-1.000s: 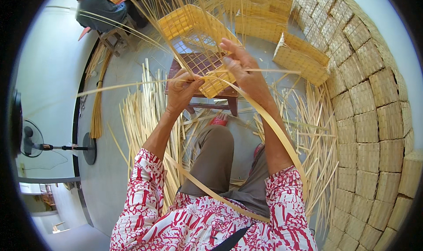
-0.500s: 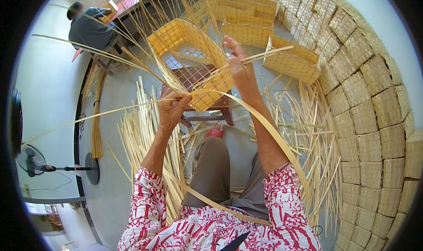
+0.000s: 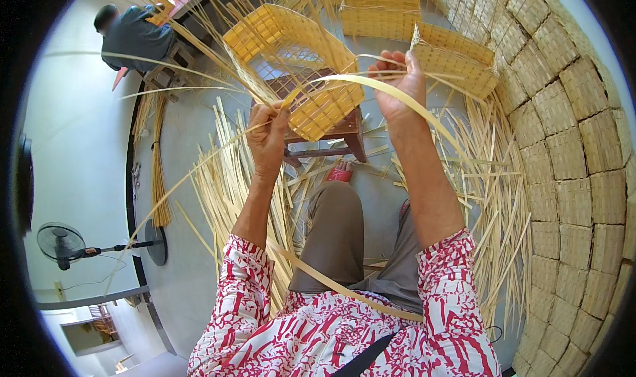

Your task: The person weaves a rectangular basket by hand, interlacing thin bamboo strips through a pre-formed frame. They repeatedly pull and tuck the strips to build up the basket walls.

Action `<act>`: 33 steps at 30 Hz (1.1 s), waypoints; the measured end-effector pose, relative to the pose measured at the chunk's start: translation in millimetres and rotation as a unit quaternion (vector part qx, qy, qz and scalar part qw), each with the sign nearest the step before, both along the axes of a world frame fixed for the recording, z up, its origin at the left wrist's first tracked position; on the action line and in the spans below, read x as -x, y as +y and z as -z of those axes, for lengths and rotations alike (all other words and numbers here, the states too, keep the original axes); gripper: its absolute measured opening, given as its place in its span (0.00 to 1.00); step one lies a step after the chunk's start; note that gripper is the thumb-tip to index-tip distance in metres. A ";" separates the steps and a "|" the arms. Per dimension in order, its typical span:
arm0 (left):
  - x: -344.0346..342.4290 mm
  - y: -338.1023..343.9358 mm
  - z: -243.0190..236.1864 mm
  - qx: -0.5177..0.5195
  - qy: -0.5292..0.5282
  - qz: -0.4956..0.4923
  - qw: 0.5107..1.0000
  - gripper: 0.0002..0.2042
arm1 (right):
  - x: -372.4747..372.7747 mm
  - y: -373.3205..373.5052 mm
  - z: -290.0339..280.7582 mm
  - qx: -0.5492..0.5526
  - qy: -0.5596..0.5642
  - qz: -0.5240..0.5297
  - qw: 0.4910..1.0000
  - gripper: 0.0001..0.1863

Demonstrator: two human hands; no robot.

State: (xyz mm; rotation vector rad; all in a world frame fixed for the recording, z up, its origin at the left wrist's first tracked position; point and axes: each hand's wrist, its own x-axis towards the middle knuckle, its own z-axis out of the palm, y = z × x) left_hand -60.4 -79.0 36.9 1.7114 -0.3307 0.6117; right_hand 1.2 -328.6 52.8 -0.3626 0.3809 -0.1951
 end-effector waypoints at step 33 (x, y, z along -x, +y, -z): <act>-13.2 58.7 -7.1 -0.137 0.087 0.039 0.986 0.03 | 41.0 -0.1 -26.5 0.615 -0.330 -0.056 0.714 0.55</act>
